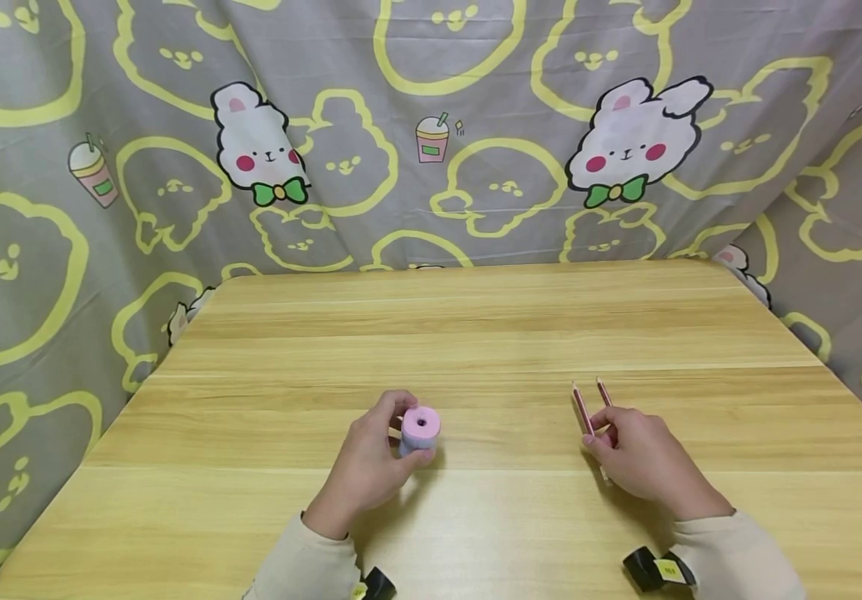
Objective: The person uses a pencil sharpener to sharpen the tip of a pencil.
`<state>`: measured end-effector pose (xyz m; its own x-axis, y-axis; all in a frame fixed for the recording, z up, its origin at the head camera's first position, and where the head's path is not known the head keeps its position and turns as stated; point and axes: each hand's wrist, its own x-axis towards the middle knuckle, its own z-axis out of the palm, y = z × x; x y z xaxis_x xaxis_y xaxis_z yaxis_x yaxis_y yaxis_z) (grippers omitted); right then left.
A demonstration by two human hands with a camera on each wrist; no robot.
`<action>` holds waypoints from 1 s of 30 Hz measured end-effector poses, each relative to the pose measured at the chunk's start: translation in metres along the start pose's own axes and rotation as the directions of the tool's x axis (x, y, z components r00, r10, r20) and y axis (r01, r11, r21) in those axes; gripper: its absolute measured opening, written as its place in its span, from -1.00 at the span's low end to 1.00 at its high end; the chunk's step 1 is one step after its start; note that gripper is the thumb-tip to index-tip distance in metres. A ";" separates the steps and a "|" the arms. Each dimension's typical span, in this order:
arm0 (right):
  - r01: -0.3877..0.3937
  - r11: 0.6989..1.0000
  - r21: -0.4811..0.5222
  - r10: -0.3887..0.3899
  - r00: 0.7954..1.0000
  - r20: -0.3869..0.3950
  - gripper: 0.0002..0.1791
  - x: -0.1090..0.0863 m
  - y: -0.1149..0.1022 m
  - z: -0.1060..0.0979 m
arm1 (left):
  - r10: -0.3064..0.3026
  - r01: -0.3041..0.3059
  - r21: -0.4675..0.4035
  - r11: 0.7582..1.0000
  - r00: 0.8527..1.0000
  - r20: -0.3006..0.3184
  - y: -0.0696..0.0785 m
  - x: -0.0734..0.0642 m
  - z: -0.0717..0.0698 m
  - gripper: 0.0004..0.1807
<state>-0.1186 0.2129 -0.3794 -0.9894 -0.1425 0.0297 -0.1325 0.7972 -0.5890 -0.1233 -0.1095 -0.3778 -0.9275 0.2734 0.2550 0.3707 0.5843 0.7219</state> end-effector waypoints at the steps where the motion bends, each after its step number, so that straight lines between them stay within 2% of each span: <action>1: -0.005 1.000 0.000 0.005 1.000 0.005 -0.83 0.000 0.000 0.000 | -0.004 0.004 -0.005 1.000 1.000 0.012 0.000 0.000 0.000 -0.40; 8: -0.021 1.000 -0.006 0.022 0.999 0.029 -0.80 0.000 0.000 0.003 | 0.004 -0.004 0.004 1.000 0.999 0.046 0.001 -0.001 0.000 -0.41; 15: -0.033 0.999 -0.018 0.033 0.998 0.046 -0.82 -0.001 -0.001 0.003 | -0.036 0.036 0.001 0.999 0.996 0.084 0.001 -0.002 0.000 -0.43; 30: -0.032 0.998 -0.045 0.034 0.998 0.052 -0.88 -0.001 -0.001 0.005 | -0.057 0.054 0.024 0.998 0.992 0.112 0.000 -0.001 -0.001 -0.45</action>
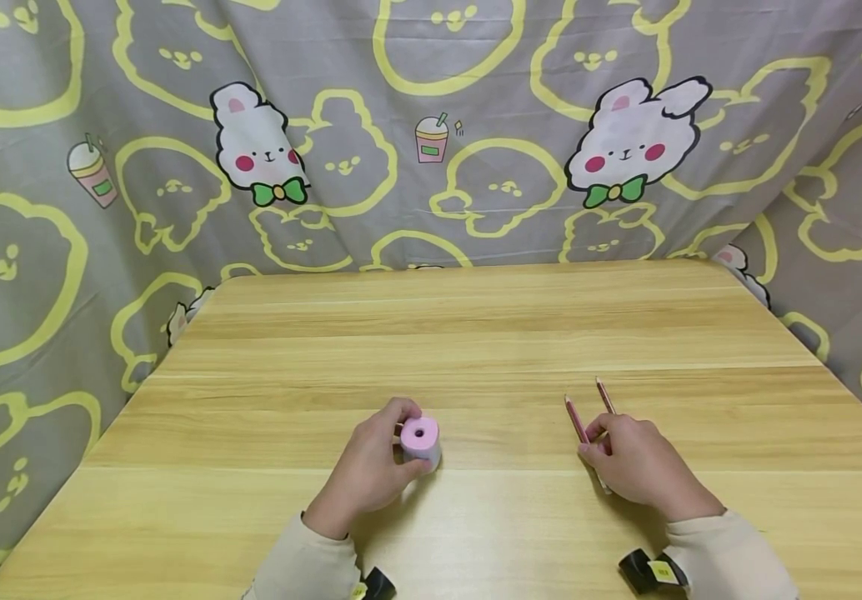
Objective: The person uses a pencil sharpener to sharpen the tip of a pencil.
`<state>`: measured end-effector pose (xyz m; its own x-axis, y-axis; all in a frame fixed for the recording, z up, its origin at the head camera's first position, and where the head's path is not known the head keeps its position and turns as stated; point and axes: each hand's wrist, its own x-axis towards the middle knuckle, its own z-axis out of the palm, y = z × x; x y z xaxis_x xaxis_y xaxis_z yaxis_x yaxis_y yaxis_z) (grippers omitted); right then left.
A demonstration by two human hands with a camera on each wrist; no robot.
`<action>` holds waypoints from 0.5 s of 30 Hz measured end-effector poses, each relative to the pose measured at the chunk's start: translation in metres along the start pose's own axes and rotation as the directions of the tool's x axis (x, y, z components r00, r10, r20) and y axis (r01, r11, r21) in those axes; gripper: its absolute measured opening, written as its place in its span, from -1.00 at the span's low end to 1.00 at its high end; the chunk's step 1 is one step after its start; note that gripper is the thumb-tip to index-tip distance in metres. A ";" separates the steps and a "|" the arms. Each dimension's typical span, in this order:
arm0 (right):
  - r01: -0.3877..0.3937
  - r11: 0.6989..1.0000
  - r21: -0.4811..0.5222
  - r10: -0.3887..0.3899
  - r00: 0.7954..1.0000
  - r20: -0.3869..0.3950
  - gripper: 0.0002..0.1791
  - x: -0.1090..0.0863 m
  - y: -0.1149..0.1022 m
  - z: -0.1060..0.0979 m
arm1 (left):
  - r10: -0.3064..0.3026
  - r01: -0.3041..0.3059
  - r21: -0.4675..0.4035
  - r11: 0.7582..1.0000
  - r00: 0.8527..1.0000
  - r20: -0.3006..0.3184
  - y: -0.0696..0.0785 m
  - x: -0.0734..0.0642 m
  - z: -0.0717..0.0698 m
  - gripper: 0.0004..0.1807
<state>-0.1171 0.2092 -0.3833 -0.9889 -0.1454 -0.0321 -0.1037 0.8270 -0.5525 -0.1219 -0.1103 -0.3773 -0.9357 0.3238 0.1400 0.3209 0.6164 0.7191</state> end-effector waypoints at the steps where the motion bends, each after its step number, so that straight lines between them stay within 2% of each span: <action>1: -0.003 1.000 0.001 0.003 1.000 0.003 -0.89 0.000 0.000 0.000 | 0.001 -0.001 0.001 1.000 1.000 0.001 0.000 0.000 0.000 -0.45; 15: -0.014 1.000 -0.020 0.014 1.000 0.004 -0.90 0.000 -0.001 0.001 | 0.017 -0.017 0.020 1.000 1.000 -0.002 -0.001 0.000 0.000 -0.45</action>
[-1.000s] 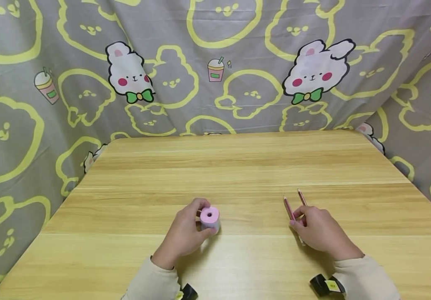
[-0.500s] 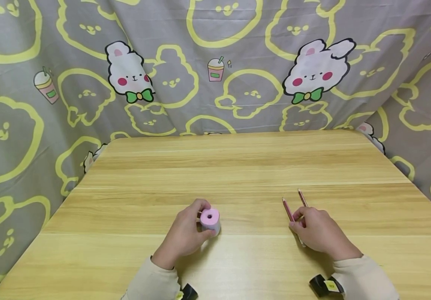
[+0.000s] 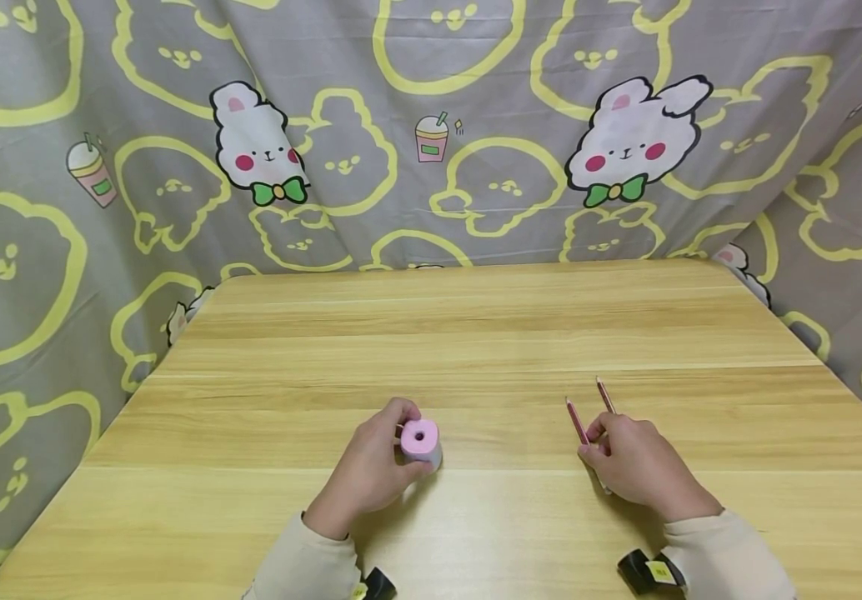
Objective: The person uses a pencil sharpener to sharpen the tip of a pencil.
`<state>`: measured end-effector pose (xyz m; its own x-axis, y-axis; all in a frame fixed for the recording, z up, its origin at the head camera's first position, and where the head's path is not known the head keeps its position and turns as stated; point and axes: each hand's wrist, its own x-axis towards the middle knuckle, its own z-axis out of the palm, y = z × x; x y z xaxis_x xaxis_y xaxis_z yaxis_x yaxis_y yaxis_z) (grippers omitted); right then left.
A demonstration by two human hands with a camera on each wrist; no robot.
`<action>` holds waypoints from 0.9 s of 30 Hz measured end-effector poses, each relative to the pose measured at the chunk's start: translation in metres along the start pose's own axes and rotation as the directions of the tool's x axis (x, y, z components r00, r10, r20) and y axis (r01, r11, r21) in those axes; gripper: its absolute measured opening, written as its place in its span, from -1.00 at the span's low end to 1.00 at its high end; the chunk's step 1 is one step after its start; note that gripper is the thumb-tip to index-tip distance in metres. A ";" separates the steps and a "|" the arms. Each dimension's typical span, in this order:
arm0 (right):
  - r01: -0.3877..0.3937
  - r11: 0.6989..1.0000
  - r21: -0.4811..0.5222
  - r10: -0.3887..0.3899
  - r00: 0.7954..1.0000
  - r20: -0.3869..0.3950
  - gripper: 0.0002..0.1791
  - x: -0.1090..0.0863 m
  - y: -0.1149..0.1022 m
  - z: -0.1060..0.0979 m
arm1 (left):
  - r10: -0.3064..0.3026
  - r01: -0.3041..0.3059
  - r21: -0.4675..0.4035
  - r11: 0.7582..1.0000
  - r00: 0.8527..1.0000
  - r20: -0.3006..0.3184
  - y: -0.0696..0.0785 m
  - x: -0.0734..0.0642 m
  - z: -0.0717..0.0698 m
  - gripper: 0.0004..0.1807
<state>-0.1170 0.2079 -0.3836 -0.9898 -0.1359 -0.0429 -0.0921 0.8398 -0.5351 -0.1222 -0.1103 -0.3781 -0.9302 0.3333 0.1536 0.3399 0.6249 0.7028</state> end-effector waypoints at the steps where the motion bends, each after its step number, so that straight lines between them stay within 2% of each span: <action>1: -0.001 1.000 -0.004 0.001 1.000 -0.002 -0.90 0.000 0.000 0.000 | 0.004 -0.004 0.006 1.000 1.000 -0.002 0.000 0.000 0.000 -0.45; 20: -0.013 1.000 -0.002 0.012 1.000 -0.004 -0.89 0.000 0.000 0.000 | 0.027 -0.026 0.034 0.999 1.000 -0.008 0.001 0.000 0.001 -0.39; 27: -0.010 1.000 0.004 0.011 1.000 -0.021 -0.86 -0.003 0.001 -0.005 | 0.007 -0.008 0.020 1.000 1.000 0.011 0.001 0.001 -0.001 -0.32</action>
<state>-0.1150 0.2114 -0.3801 -0.9928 -0.1160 -0.0308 -0.0813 0.8389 -0.5383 -0.1225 -0.1099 -0.3765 -0.9261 0.3458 0.1508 0.3497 0.6366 0.6874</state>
